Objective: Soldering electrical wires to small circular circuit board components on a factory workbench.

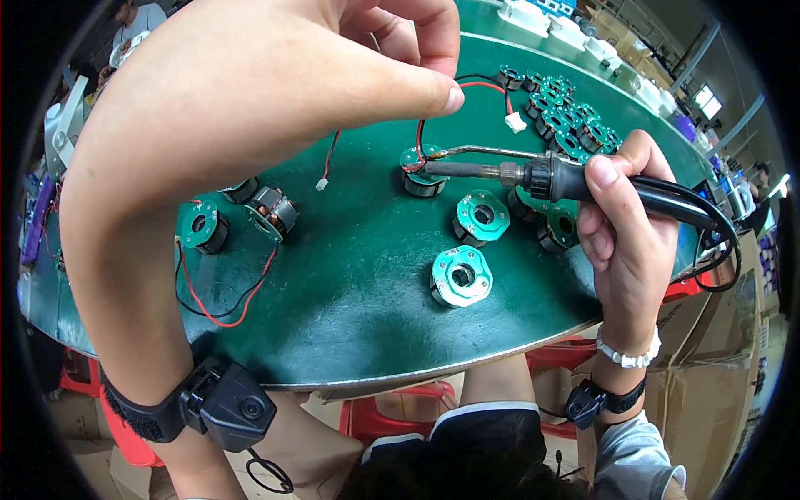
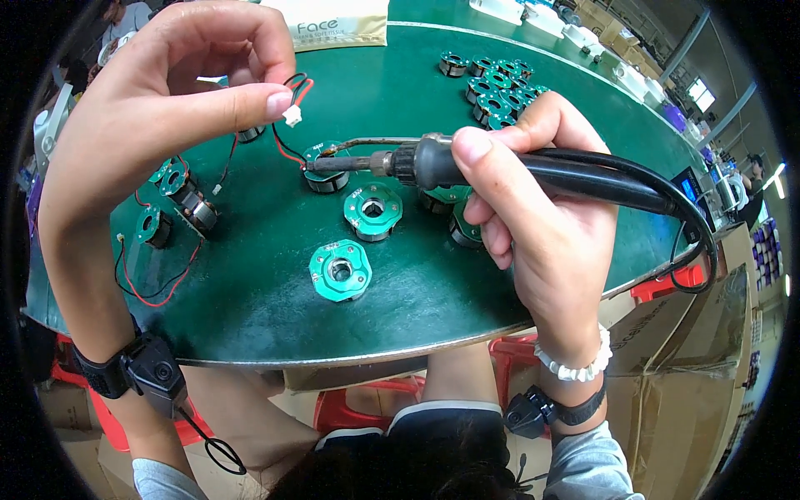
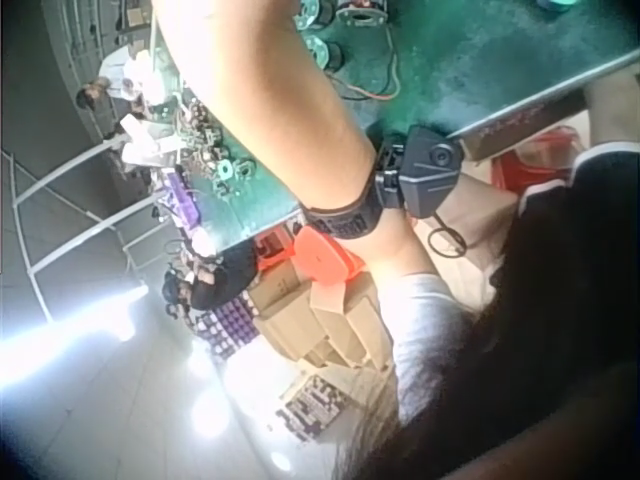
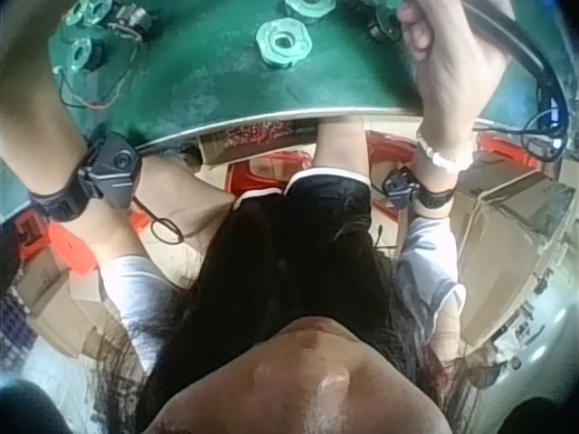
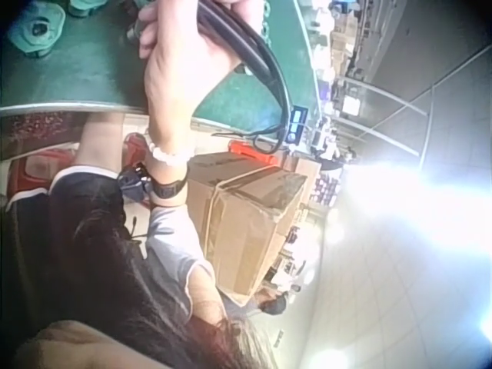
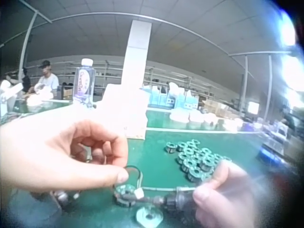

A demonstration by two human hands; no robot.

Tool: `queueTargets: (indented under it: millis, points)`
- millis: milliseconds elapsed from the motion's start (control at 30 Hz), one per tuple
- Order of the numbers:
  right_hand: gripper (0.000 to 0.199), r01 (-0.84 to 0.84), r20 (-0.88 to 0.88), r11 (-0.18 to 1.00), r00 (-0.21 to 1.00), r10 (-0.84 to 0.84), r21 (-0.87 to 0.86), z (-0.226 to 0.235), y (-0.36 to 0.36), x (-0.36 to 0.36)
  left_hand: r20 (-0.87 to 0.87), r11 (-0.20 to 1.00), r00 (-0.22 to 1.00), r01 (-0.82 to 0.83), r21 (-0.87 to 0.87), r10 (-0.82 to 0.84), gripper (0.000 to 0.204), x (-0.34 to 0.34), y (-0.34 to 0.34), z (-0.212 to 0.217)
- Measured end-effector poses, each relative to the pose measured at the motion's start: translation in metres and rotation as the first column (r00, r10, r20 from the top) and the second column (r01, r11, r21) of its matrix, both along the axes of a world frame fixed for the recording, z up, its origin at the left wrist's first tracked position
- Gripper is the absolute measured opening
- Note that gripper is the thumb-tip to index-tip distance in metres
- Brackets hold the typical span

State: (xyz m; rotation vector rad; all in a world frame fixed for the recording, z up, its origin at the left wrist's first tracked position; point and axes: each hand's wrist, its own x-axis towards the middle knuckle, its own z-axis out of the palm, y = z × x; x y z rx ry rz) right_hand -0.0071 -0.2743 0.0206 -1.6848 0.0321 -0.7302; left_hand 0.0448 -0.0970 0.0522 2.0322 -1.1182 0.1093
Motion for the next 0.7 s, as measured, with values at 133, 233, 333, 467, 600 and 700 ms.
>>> queueTargets:
  millis: [133,233,333,467,600,700]
  points:
    - [0.019,-0.089,0.016,0.990,0.996,0.088,0.110,0.005,0.005,-0.001,0.007,0.999,0.999,-0.039,0.017,0.039,0.013,-0.005,0.011,0.006]
    - [0.019,-0.061,0.031,0.991,0.998,0.057,0.121,0.005,0.007,-0.001,0.003,0.999,0.999,-0.042,0.021,0.042,0.013,-0.004,0.010,0.006]
    - [0.019,0.004,0.053,0.994,0.999,-0.010,0.106,0.000,-0.011,0.000,-0.015,1.000,1.000,0.026,-0.008,-0.026,0.013,0.011,-0.009,-0.003]
    - [0.019,-0.092,0.065,0.984,0.994,0.083,0.151,0.009,0.013,-0.003,0.011,0.995,0.996,-0.083,0.047,0.083,0.013,0.026,0.028,0.025]
    - [0.019,-0.036,0.020,0.994,0.999,0.034,0.107,0.002,0.001,0.000,-0.014,0.999,1.000,-0.025,0.028,0.025,0.014,0.006,-0.002,0.005]
    - [0.019,-0.039,0.046,0.993,0.998,0.034,0.108,0.004,0.003,0.000,-0.012,0.998,0.999,-0.043,0.039,0.043,0.014,0.003,0.006,0.008]
